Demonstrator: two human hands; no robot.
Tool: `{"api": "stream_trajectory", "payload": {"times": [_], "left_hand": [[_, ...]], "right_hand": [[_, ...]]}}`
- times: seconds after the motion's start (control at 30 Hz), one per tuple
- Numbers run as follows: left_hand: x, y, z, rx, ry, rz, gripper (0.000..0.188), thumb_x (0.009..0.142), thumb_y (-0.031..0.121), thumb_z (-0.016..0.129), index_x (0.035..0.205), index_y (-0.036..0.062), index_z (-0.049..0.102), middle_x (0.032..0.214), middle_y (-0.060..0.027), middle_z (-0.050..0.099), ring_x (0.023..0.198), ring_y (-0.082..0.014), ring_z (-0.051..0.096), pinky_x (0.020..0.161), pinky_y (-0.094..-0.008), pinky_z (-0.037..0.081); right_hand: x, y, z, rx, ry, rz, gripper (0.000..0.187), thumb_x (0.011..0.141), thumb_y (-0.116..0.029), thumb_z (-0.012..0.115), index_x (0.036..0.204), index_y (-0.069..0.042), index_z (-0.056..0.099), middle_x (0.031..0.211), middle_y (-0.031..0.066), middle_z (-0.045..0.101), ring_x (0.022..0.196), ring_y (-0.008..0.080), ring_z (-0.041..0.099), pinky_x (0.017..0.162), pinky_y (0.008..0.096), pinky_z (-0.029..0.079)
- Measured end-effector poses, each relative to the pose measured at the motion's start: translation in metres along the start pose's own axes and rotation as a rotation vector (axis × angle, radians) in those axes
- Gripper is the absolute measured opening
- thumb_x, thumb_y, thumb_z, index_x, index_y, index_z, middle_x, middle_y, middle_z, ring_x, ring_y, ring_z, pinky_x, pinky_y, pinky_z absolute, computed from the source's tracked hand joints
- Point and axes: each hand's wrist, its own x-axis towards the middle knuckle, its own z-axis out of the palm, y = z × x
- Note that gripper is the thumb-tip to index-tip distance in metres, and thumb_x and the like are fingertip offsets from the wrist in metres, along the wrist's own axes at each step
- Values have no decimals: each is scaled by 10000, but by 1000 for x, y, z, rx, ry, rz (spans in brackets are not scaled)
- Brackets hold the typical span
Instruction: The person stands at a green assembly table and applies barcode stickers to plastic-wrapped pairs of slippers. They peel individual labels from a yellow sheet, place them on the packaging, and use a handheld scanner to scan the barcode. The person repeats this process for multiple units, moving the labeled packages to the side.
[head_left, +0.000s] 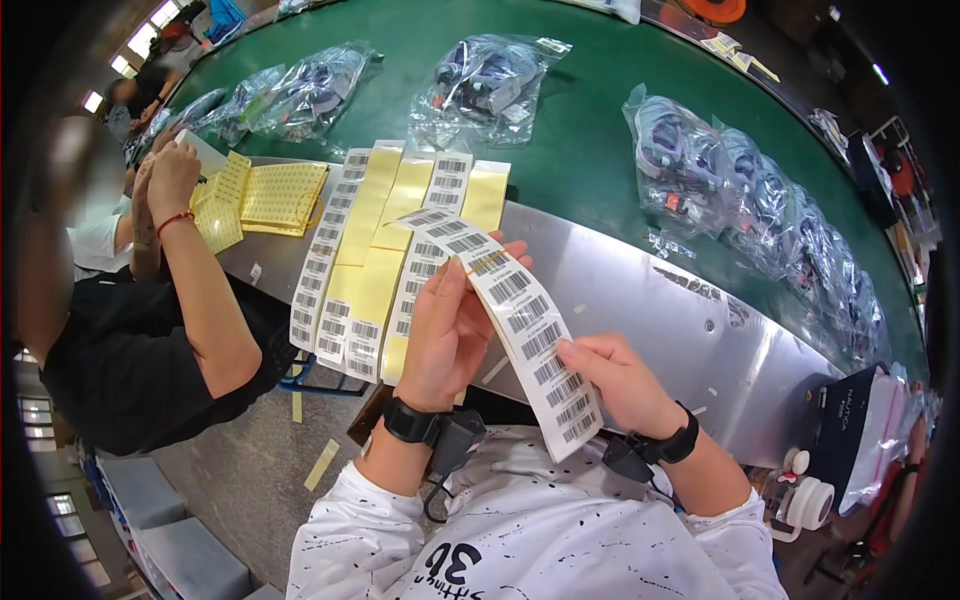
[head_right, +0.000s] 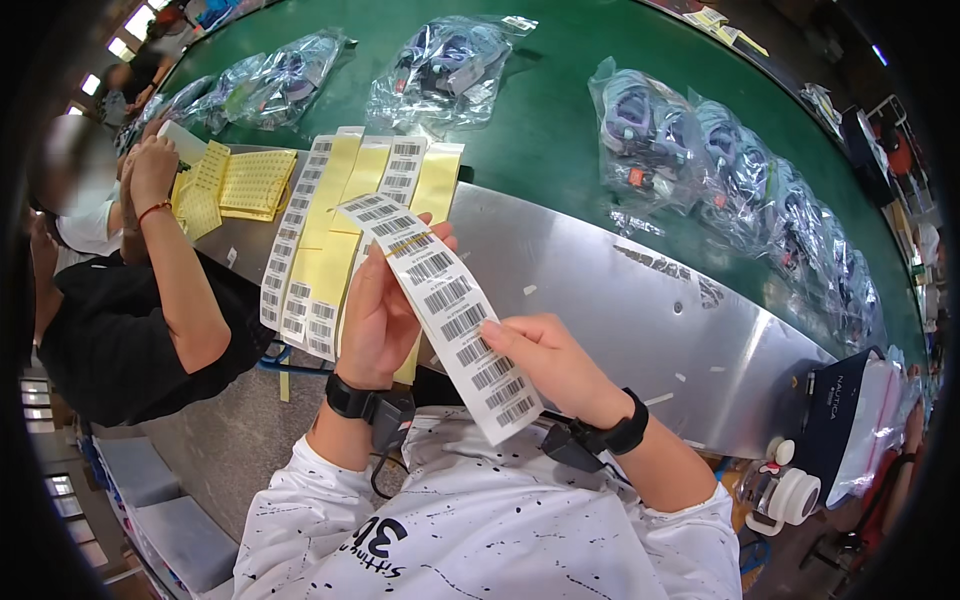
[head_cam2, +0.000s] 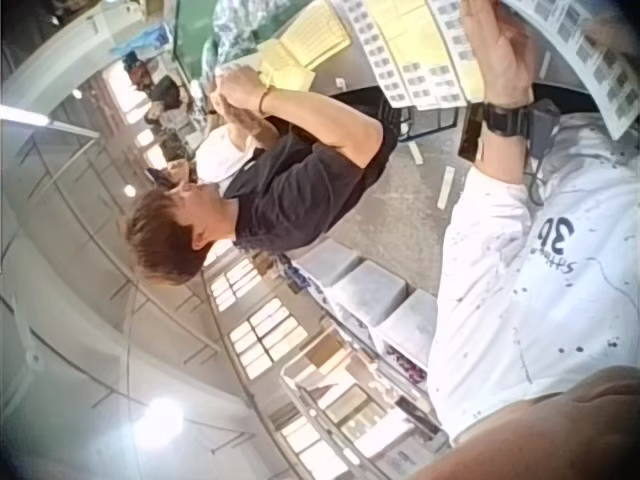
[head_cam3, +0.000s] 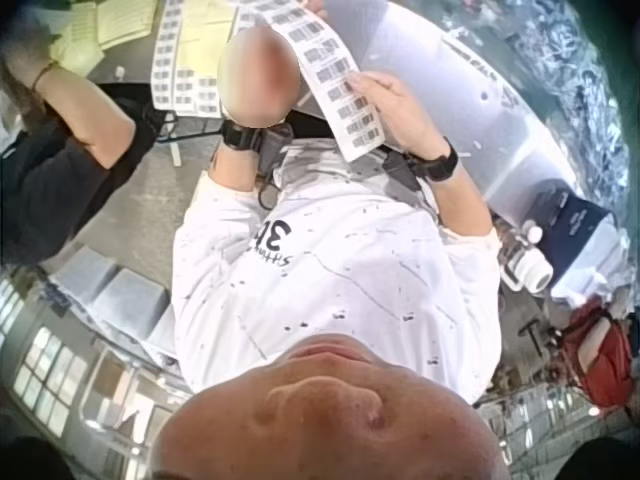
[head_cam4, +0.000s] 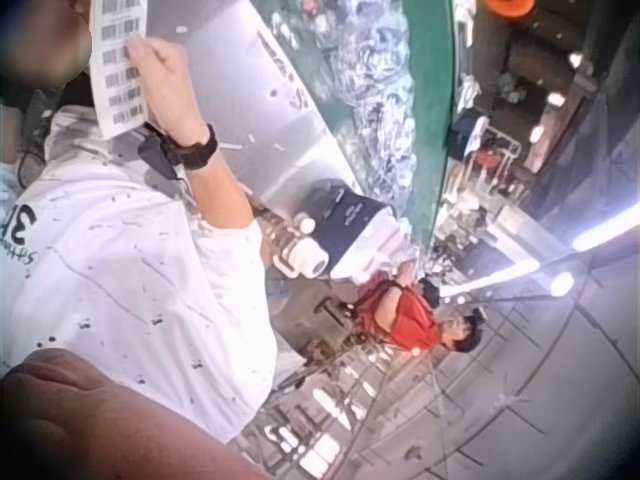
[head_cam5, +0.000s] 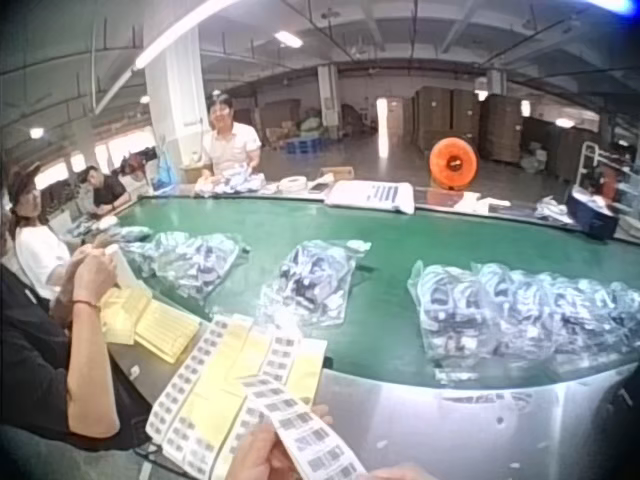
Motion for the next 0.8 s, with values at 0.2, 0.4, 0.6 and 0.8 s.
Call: {"api": "stream_trajectory", "payload": {"times": [0.2,0.4,0.6,0.8], "left_hand": [[-1,-4,0,51,16,21,503,1022,328,363,1372,-33,359,1336,-224,494,1221,-272,521,983,-376,480],[3,-11,3,1,17,20,437,1018,239,384,1353,-41,375,1327,-240,495,1213,-287,529,969,-374,491],[14,-16,1,131,128,-45,269,986,143,470,1166,-45,537,1155,-184,628,1019,-224,646,861,-347,549],[24,-31,-2,127,246,59,196,959,150,546,1056,-13,594,1002,-101,677,871,-158,669,760,-289,560]], "right_hand": [[-11,-15,-12,-586,47,-240,360,975,-246,519,824,46,666,615,79,632,520,86,536,497,278,435],[-22,-26,-33,-702,-59,-201,368,970,-244,518,794,53,647,583,110,595,488,119,518,498,292,427],[-20,-11,-36,-607,4,-188,349,945,-249,552,796,54,639,567,113,578,464,139,466,493,310,405],[-15,1,-47,-742,39,-185,285,889,-205,621,787,60,646,522,127,513,448,128,377,460,318,343]]}}
